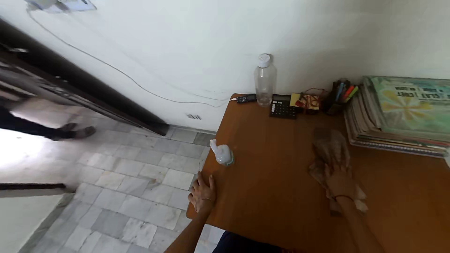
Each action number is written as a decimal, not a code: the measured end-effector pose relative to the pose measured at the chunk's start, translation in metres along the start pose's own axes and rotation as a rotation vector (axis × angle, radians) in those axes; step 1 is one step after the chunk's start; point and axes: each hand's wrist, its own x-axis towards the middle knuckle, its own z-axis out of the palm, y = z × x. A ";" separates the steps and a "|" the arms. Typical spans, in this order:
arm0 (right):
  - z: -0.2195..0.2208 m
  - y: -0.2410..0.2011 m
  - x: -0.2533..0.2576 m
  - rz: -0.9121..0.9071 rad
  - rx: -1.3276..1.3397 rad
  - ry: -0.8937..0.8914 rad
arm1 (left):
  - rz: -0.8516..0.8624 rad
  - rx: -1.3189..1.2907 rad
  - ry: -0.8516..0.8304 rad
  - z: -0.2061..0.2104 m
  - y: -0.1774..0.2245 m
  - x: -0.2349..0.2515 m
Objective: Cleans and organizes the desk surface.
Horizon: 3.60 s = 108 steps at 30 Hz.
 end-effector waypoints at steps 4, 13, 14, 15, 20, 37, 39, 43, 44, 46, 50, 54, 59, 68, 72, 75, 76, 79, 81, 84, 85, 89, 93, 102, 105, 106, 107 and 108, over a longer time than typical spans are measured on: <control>-0.003 0.066 -0.029 0.053 -0.004 0.098 | -0.010 0.014 0.003 -0.001 0.001 0.002; -0.029 0.213 -0.056 0.507 0.030 0.223 | -0.023 0.024 -0.014 -0.005 0.004 0.000; -0.030 0.192 -0.065 0.551 0.028 0.228 | -0.021 0.018 -0.020 -0.007 0.005 -0.001; -0.032 0.161 -0.077 0.579 0.027 0.221 | -0.008 0.003 -0.018 -0.008 0.006 -0.003; 0.017 0.008 -0.161 0.249 -0.051 0.124 | -0.013 0.007 -0.035 -0.010 0.005 -0.003; 0.014 0.111 -0.082 0.270 0.114 0.279 | 0.494 -0.401 -0.246 -0.035 0.015 0.030; 0.015 0.075 -0.074 0.127 0.102 0.229 | 0.623 -0.487 -0.271 -0.037 0.026 0.047; 0.017 -0.029 -0.092 -0.127 0.016 -0.028 | 0.661 -0.524 -0.421 -0.055 0.058 0.062; 0.020 -0.058 -0.101 -0.189 -0.015 -0.127 | 0.660 -0.513 -0.469 -0.063 0.062 0.062; 0.030 -0.112 -0.123 -0.351 -0.082 -0.312 | 0.672 -0.540 -0.543 -0.075 0.058 0.063; 0.083 -0.190 -0.178 -1.000 0.058 -0.277 | 0.605 -0.531 -0.609 -0.106 0.029 0.063; 0.105 -0.252 -0.169 -1.413 0.139 -0.467 | 0.654 -0.554 -0.563 -0.126 -0.008 0.072; 0.071 -0.311 -0.054 -1.097 -0.056 -0.733 | 0.696 -0.676 -0.476 -0.132 -0.027 0.087; 0.053 -0.354 0.098 -0.668 -0.153 -0.356 | 0.693 -0.756 -0.355 -0.125 -0.038 0.102; -0.010 -0.384 -0.021 -0.588 -0.295 -0.779 | 0.716 -0.795 -0.344 -0.124 -0.033 0.114; 0.017 -0.336 -0.100 -0.811 -0.141 -0.804 | 0.702 -0.781 -0.353 -0.124 -0.022 0.121; 0.055 -0.301 -0.113 -0.961 0.033 -0.620 | 0.689 -0.762 -0.362 -0.124 -0.017 0.123; 0.087 -0.271 -0.092 -1.026 0.047 -0.495 | 0.671 -0.729 -0.376 -0.121 0.003 0.121; 0.070 -0.284 -0.052 -0.813 -0.039 -0.573 | 0.671 -0.705 -0.383 -0.115 0.015 0.118; 0.053 -0.288 0.019 -0.514 -0.036 -0.418 | 0.639 -0.646 -0.414 -0.104 0.036 0.109; 0.049 -0.283 0.037 -0.436 -0.024 -0.359 | 0.627 -0.624 -0.425 -0.100 0.042 0.105; 0.035 -0.249 0.052 -0.320 -0.021 -0.246 | 0.604 -0.551 -0.434 -0.084 0.060 0.090; 0.021 -0.193 0.020 -0.247 -0.070 -0.329 | 0.582 -0.577 -0.433 -0.066 0.066 0.079; -0.012 -0.078 0.072 -0.007 0.000 -0.150 | 0.565 -0.662 -0.372 -0.049 0.073 0.073; -0.021 -0.070 0.096 0.131 0.036 -0.125 | 0.639 -0.610 -0.337 -0.047 0.074 0.074; -0.021 -0.067 0.097 0.168 0.056 -0.108 | 0.624 -0.613 -0.325 -0.045 0.072 0.073; -0.021 -0.063 0.097 0.199 0.074 -0.076 | 0.587 -0.620 -0.310 -0.043 0.070 0.071; -0.019 -0.057 0.097 0.223 0.083 -0.039 | 0.554 -0.623 -0.273 -0.041 0.065 0.066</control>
